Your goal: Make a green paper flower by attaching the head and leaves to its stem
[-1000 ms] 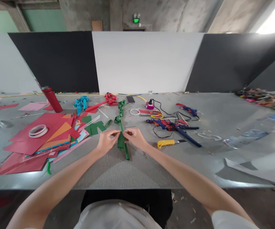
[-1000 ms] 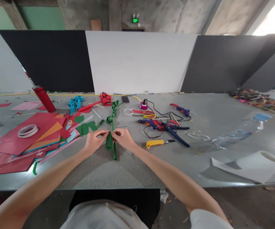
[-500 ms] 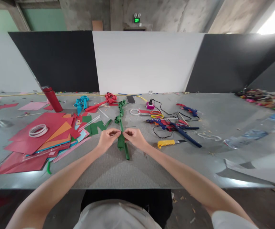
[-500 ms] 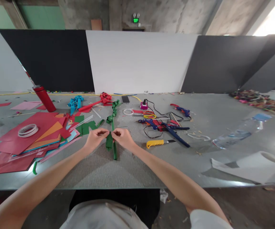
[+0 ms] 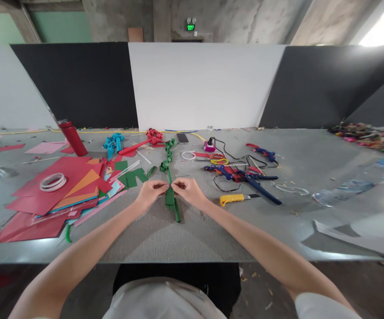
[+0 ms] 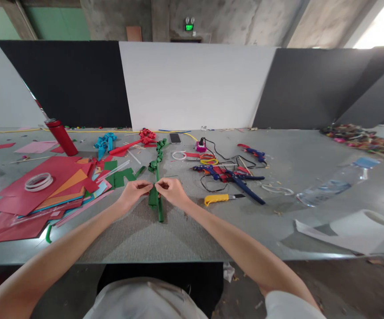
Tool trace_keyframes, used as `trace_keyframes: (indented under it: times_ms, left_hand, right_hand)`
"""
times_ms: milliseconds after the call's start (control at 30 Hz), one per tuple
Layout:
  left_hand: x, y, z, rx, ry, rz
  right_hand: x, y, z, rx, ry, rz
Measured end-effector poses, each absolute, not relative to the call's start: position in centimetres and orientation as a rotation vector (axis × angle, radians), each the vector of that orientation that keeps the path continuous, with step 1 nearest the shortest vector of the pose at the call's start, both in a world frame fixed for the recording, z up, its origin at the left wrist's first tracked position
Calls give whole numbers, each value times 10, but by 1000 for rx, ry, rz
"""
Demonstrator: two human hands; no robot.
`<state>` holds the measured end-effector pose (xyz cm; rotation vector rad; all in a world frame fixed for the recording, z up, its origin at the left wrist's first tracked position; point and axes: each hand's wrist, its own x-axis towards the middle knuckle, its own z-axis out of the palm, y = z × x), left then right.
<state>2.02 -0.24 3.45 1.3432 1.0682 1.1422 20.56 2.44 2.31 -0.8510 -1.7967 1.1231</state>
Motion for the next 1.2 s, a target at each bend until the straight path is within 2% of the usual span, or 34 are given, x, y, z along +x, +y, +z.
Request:
trace_keyframes:
  times_ms: [1200]
  left_hand:
    - [14,5,28,1404,1014,1087]
  right_hand:
    - [209,30,28,-781,-1828,1234]
